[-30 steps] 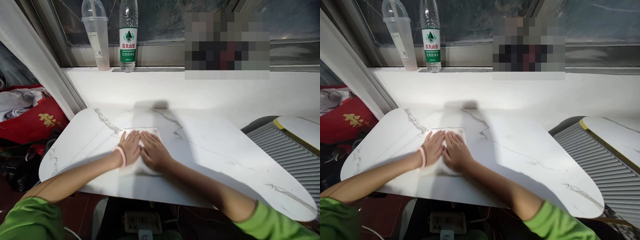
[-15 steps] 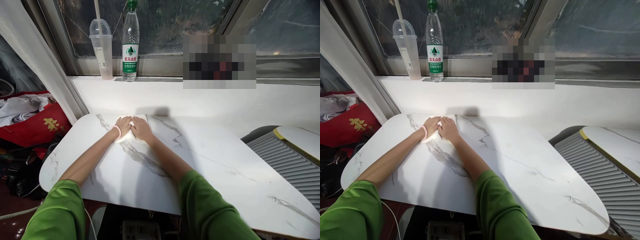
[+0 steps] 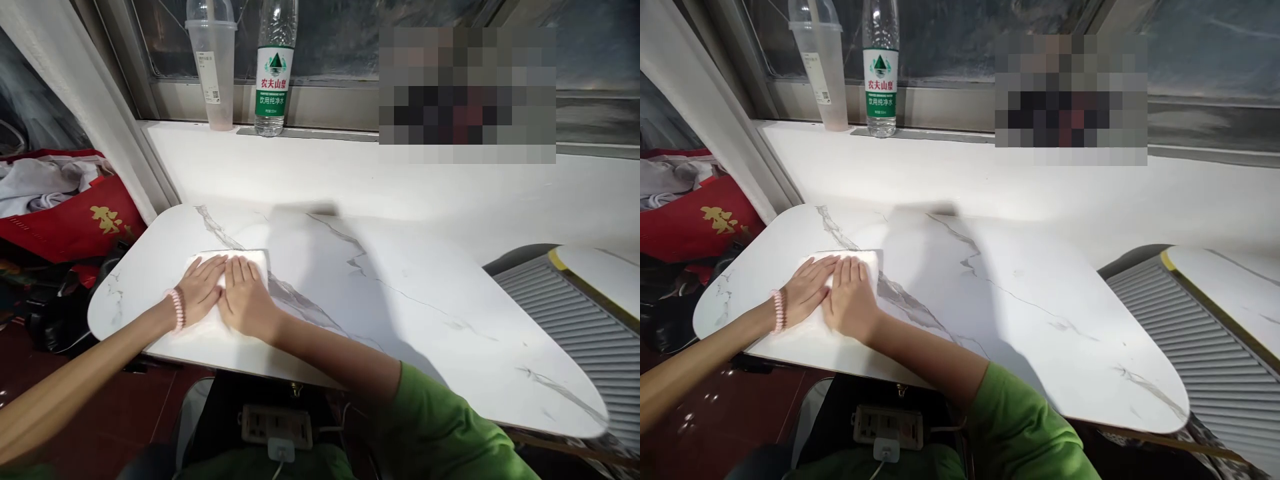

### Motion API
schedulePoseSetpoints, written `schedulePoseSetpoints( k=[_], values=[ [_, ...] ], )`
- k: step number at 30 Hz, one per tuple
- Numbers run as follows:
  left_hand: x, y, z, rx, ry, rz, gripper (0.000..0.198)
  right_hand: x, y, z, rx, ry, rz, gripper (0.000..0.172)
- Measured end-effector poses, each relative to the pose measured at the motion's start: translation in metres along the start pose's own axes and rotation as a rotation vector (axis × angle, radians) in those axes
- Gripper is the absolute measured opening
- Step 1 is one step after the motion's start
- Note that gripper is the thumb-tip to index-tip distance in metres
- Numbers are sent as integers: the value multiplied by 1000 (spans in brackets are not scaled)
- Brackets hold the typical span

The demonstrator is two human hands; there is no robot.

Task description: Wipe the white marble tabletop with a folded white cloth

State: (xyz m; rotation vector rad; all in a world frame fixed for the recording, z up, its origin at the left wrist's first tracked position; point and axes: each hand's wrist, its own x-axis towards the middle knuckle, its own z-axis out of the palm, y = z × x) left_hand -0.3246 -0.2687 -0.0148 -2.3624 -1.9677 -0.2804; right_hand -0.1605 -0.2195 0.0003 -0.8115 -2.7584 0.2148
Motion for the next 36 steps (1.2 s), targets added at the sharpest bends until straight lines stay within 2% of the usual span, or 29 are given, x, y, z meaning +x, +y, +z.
schedulePoseSetpoints(
  k=[6,10,12,14,19,23,25,27,31,34,36],
  values=[
    [-66,-58,-25,14,-23,-102,57,37,-70,11,146,-104,-55,72],
    [-80,-101,-36,-18,-56,-141,56,70,-97,18,197,-130,-50,73],
    [-72,-120,-37,-32,-63,-164,56,90,-97,23,218,-129,-24,72],
    [-52,-136,-36,-33,-69,-180,55,115,-87,28,239,-107,17,69],
    [37,-167,-31,-35,-63,-200,52,180,-35,40,198,20,95,60],
    [106,-168,-24,-41,-77,-183,49,206,9,45,117,115,170,57],
    [126,-162,-20,-30,-71,-168,48,210,25,46,104,156,194,56],
    [133,-155,-17,-16,-77,-148,47,208,35,46,100,177,195,55],
    [120,-137,-15,19,-91,-200,48,192,38,45,86,177,156,55],
    [94,-113,-15,26,-91,-253,51,165,31,40,72,165,90,55],
    [71,-89,-15,39,-98,-255,53,137,25,35,61,150,45,55]
  ],
)
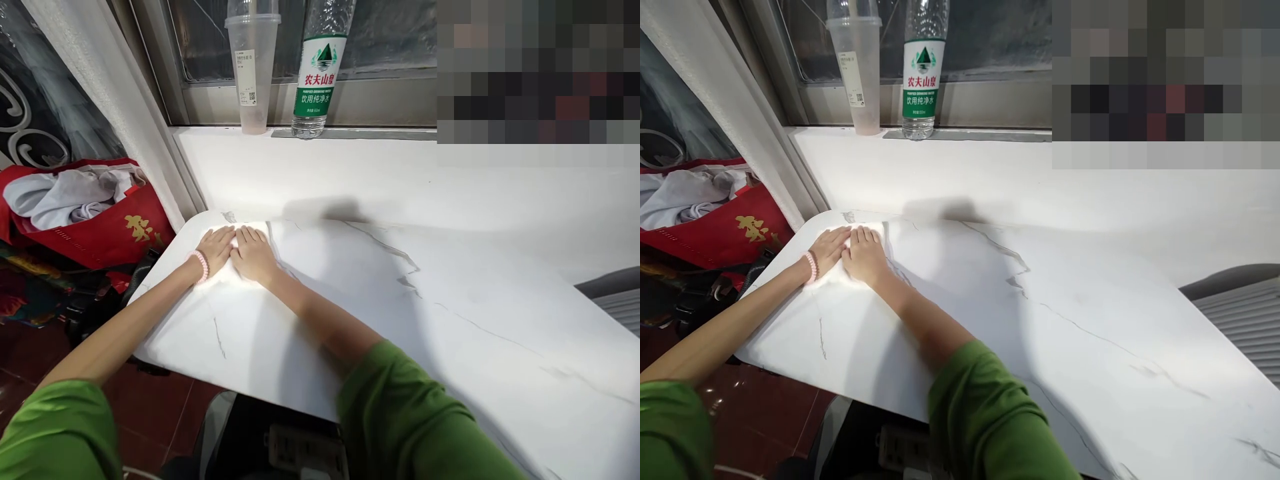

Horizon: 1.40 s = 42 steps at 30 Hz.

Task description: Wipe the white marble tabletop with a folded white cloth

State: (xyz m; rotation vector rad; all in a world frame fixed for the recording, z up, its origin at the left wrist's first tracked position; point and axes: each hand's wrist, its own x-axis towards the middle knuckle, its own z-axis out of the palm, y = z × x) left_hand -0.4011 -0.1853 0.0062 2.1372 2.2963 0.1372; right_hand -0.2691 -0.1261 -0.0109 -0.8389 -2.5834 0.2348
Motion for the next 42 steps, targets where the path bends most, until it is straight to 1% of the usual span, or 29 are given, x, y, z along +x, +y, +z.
schedulePoseSetpoints(
  k=[3,6,8,10,12,13,15,17,19,21,23,24,26,27,29,32,35,38,40,42],
  values=[
    [-50,34,3,42,17,27,55,-55,-9,-15,-10,-3,-87,55],
    [-101,71,9,57,80,93,55,-116,-18,-31,-9,11,-156,56],
    [-127,91,13,42,136,142,55,-151,-21,-39,-6,20,-170,57],
    [-140,105,16,18,169,183,55,-172,-22,-44,0,15,-160,59],
    [-138,110,18,-3,162,202,55,-174,-18,-46,10,-21,-117,60],
    [-130,110,18,-8,148,204,55,-168,-14,-46,18,-47,-81,59],
    [-103,106,17,-1,104,209,56,-143,0,-44,34,-85,-9,58],
    [-64,100,14,16,48,214,56,-109,19,-42,41,-73,35,56],
    [-19,93,11,20,-3,182,56,-73,42,-39,30,-23,23,53],
    [26,89,9,10,-44,164,55,-41,66,-37,29,24,53,48],
    [64,88,9,-10,-35,159,53,-17,88,-36,31,75,117,44],
    [79,88,9,-20,-27,154,52,-8,97,-36,26,97,149,43],
    [100,90,11,-34,-14,134,51,3,110,-35,0,127,190,41],
    [106,92,12,-37,-13,121,51,6,114,-34,-16,135,205,40],
    [110,94,14,-38,-11,103,51,7,118,-32,-39,147,226,38],
    [100,100,15,-22,-4,99,52,-3,116,-32,-45,172,237,40],
    [75,115,15,8,-19,137,54,-32,108,-37,-65,157,215,44],
    [30,142,17,21,-10,179,56,-83,98,-50,-85,122,147,48],
    [-8,163,20,16,19,195,57,-127,88,-61,-89,97,86,50],
    [-46,184,24,-1,48,260,57,-170,77,-71,-107,73,64,51]
  ],
)
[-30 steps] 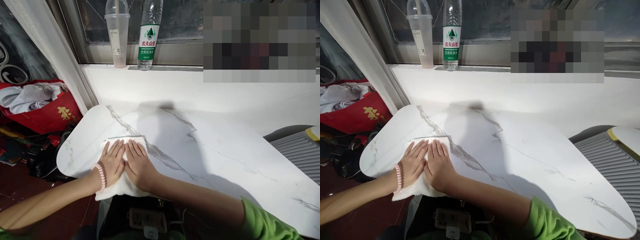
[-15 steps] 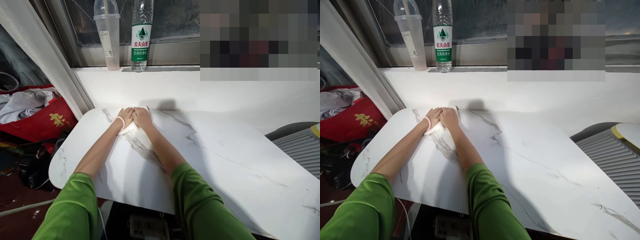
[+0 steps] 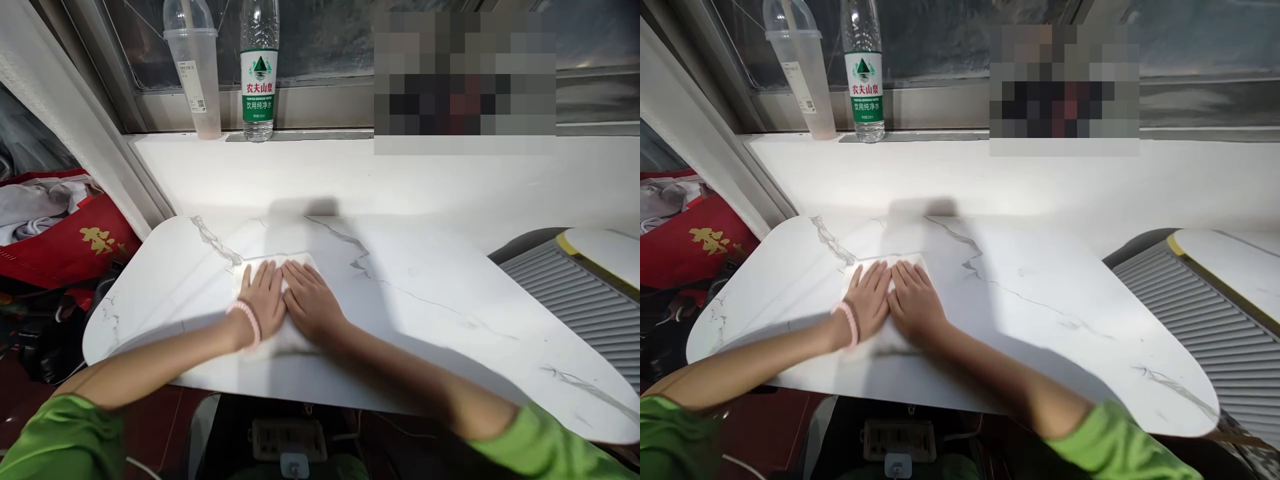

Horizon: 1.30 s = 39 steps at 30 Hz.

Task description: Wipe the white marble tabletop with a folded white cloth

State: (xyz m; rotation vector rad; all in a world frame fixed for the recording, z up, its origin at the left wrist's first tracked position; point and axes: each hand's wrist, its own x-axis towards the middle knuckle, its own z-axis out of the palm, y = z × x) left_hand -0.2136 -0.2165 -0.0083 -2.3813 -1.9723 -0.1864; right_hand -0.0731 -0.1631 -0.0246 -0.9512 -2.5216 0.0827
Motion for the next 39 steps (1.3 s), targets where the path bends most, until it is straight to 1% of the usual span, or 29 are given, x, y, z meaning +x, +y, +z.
schedulePoseSetpoints(
  k=[2,4,5,7,8,10,16,18,20,22,25,27,29,32,35,39],
  values=[
    [-24,23,1,-29,36,64,58,-36,-6,-13,-16,1,-35,53],
    [-35,38,2,-56,44,110,58,-59,-8,-22,-30,2,-49,54],
    [-36,42,2,-66,37,121,59,-64,-6,-25,-35,-3,-48,54],
    [-27,45,2,-77,9,117,59,-61,1,-26,-39,-22,-37,55],
    [-18,43,2,-76,-8,104,59,-55,7,-25,-39,-33,-28,55],
    [7,36,3,-62,-35,65,59,-33,22,-19,-35,-48,-1,54],
    [112,-3,8,-26,-38,23,53,57,78,2,-62,-17,117,49],
    [142,-14,9,-36,-48,2,51,81,93,6,-74,-11,140,47],
    [162,-21,10,-45,-55,-27,51,98,104,9,-82,-19,155,47],
    [170,-24,10,-47,-54,-50,51,104,110,11,-94,-28,158,48],
    [163,-20,9,-43,-52,-49,50,95,111,9,-119,-41,119,50],
    [151,-12,9,-37,-45,-33,50,80,109,6,-135,-51,89,51],
    [135,1,10,-31,-18,-15,49,60,105,0,-149,-56,62,52],
    [106,29,9,-36,7,-10,50,23,97,-11,-169,-54,31,52],
    [71,61,6,-51,-45,8,54,-23,84,-25,-178,-40,-8,53],
    [23,96,-2,-50,-73,194,62,-87,58,-47,-183,27,-94,54]
  ],
)
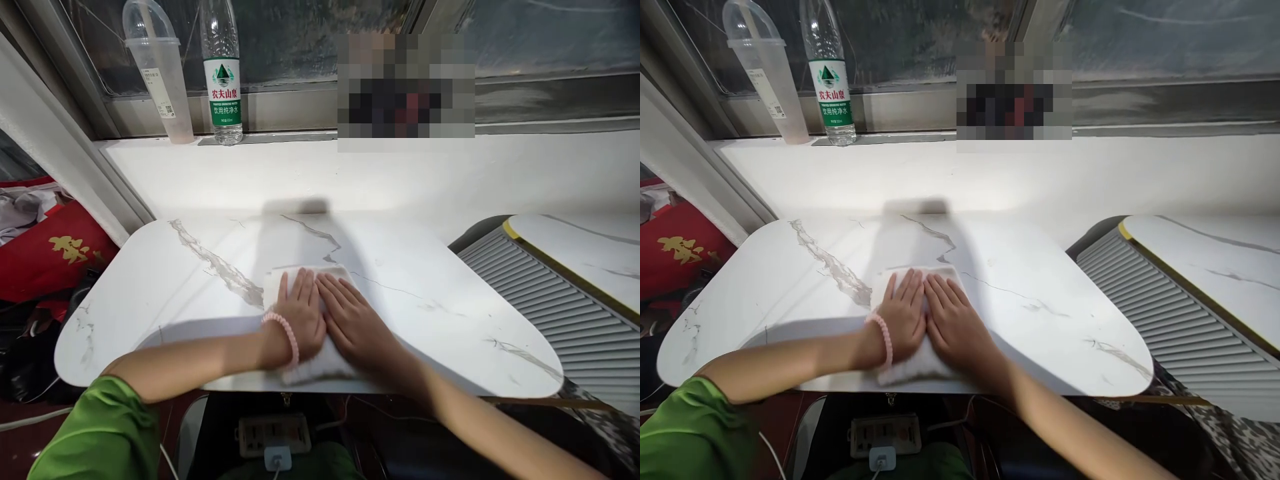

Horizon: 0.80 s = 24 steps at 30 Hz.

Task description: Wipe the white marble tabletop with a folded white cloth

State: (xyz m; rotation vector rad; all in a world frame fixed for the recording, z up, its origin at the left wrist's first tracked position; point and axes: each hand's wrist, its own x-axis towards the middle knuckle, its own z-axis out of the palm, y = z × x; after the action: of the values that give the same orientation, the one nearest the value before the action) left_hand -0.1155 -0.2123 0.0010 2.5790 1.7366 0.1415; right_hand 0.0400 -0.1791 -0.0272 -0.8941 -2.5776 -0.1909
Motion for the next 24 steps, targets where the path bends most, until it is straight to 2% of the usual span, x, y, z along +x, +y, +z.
schedulePoseSetpoints(
  k=[4,7,10,15,18,21,24],
  values=[
    [-20,20,-2,-21,-21,103,64,-33,-16,-16,-16,50,16,62],
    [-8,17,-2,-53,-39,92,64,-28,-6,-13,-3,40,46,58],
    [27,0,1,-76,-35,41,61,0,19,2,2,5,97,53],
    [111,-51,7,-67,5,-37,56,75,73,31,-10,-89,220,54],
    [150,-77,7,-44,39,-92,51,116,100,44,3,-117,252,54],
    [168,-89,5,-39,68,-133,48,138,116,51,32,-116,249,53],
    [167,-88,3,-41,73,-150,47,138,123,54,47,-103,213,52]
  ],
)
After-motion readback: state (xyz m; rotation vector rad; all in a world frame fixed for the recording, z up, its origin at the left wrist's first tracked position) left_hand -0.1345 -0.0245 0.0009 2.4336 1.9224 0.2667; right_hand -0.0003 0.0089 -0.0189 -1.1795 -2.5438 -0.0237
